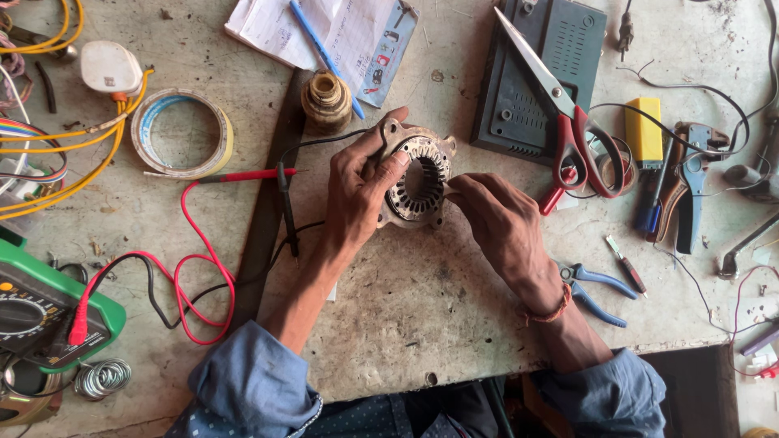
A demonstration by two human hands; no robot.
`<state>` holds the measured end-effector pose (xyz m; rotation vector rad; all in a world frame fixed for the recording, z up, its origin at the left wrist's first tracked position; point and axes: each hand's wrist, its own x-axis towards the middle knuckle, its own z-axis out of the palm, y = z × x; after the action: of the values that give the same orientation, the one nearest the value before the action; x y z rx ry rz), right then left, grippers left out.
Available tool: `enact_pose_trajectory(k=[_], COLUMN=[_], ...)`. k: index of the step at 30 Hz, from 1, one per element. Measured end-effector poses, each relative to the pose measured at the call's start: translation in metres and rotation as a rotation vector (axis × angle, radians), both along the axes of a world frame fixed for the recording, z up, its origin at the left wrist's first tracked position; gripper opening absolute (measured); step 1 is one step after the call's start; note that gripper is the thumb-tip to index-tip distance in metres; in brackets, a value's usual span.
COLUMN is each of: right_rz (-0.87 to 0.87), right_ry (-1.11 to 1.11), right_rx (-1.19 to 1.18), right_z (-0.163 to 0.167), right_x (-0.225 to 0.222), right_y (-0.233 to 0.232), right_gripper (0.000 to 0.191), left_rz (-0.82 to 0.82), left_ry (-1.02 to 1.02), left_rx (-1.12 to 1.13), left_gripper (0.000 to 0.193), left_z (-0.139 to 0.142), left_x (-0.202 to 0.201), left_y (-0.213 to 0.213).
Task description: The person uses a screwdriver to loosen screws on a black plastic housing, then sets it aside. They cut small pieces of white material with scissors and insert them into the slots of a circular metal component on the workbench.
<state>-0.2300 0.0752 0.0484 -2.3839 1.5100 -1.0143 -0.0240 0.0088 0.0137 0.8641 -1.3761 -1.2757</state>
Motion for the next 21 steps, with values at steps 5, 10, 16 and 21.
enact_pose_trajectory(k=[5,10,16,21], right_rz=[-0.008,-0.026,-0.007,-0.026], right_ry=[-0.010,-0.005,0.005,0.058], right_rx=[-0.036,-0.042,-0.067,-0.119], right_z=[0.002,0.005,0.006,0.010], right_x=[0.002,0.004,0.005,0.006], right_y=[0.002,0.004,0.005,0.003], right_gripper=[0.026,0.026,0.032,0.036], left_rz=[-0.072,-0.152,-0.204,-0.310], left_ry=[0.025,-0.018,0.018,-0.075], left_rx=[-0.074,-0.152,-0.099,-0.012], left_gripper=[0.053,0.059,0.067,0.096], left_z=[0.003,0.013,0.014,0.016], left_x=[-0.001,0.006,0.000,-0.004], left_y=[0.001,0.005,0.006,0.006])
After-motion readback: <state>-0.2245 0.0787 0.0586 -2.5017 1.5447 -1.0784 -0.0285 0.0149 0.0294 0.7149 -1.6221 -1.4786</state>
